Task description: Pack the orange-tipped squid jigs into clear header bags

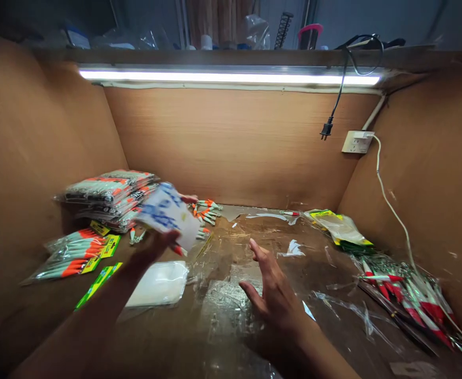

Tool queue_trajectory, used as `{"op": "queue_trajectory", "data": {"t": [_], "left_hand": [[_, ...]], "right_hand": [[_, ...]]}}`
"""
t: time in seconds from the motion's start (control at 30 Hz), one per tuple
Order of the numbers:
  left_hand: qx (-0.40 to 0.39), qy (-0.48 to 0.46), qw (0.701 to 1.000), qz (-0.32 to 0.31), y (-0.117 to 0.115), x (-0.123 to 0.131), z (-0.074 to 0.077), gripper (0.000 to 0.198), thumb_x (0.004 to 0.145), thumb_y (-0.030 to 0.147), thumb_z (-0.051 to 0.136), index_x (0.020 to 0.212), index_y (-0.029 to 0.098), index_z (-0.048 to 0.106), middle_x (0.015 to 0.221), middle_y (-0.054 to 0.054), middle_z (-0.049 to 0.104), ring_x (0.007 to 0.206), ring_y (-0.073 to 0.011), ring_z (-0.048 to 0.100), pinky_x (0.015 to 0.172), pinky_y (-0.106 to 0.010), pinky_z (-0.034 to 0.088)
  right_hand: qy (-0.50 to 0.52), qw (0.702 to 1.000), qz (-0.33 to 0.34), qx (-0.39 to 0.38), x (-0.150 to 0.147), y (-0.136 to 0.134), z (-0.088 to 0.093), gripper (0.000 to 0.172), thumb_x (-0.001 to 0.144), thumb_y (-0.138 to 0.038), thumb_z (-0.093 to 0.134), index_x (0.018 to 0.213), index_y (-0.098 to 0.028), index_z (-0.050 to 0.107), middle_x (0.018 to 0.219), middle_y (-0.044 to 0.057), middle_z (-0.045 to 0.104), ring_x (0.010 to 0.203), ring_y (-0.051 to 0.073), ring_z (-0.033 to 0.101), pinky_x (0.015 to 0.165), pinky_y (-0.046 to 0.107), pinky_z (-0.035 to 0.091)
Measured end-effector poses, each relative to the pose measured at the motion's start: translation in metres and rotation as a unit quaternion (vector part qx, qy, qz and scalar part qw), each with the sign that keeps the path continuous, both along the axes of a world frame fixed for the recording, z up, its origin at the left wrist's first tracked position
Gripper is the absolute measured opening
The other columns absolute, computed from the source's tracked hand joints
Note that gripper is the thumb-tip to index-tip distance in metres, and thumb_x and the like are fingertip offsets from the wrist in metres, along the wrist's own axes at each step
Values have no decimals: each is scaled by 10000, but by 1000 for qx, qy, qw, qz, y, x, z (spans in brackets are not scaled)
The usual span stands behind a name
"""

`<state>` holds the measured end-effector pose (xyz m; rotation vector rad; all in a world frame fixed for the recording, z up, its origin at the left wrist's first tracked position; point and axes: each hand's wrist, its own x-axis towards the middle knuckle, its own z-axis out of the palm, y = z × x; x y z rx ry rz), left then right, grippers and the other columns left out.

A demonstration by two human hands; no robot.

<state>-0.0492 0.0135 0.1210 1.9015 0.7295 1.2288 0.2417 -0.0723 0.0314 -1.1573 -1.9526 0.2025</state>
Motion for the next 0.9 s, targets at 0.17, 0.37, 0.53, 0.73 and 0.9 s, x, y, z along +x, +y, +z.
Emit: {"op": "queue_trajectory", "data": {"t": [0.17, 0.37, 0.53, 0.73, 0.9], "left_hand": [[7, -50, 999, 7, 4, 2, 8, 677, 710, 565, 722, 1267, 213, 565, 1119, -125, 666, 1063, -332, 605, 916, -482, 506], [49, -77, 995, 35, 2, 5, 13, 603, 751, 452, 712, 1279, 221, 535, 1207, -107, 644, 1196, -312, 538, 1070, -475, 387], [70, -21, 991, 110, 14, 14, 5, 539, 762, 403, 721, 1237, 212, 550, 1136, -86, 638, 1125, -280, 574, 1035, -436, 392], [-10, -30, 989, 142, 31, 33, -31, 487, 765, 446, 727, 1148, 198, 557, 984, -48, 611, 838, -212, 605, 829, -383, 471], [-17, -28, 992, 123, 30, 32, -36, 507, 740, 486, 738, 1124, 193, 582, 926, -46, 605, 876, -242, 603, 834, -394, 471]], "right_hand": [[-21, 1000, 9, -18, 0, 2, -3, 768, 915, -292, 579, 1554, -277, 153, 1421, 127, 449, 1190, 282, 549, 1022, 488, 477], [-47, 998, 23, -30, 1, 5, -5, 767, 912, -270, 579, 1554, -280, 159, 1392, 130, 484, 1183, 281, 557, 1005, 486, 494], [-78, 994, 33, -74, 0, 1, 0, 742, 919, -250, 566, 1547, -309, 176, 1433, 94, 463, 1285, 259, 493, 1058, 457, 458], [-83, 993, 28, -78, -3, 4, -7, 626, 930, -245, 548, 1502, -308, 304, 1386, 85, 506, 1256, 247, 517, 1051, 438, 461], [-83, 993, 33, -80, 0, 7, -11, 552, 937, -264, 546, 1462, -296, 380, 1378, 90, 514, 1247, 257, 521, 1053, 446, 457]]}}
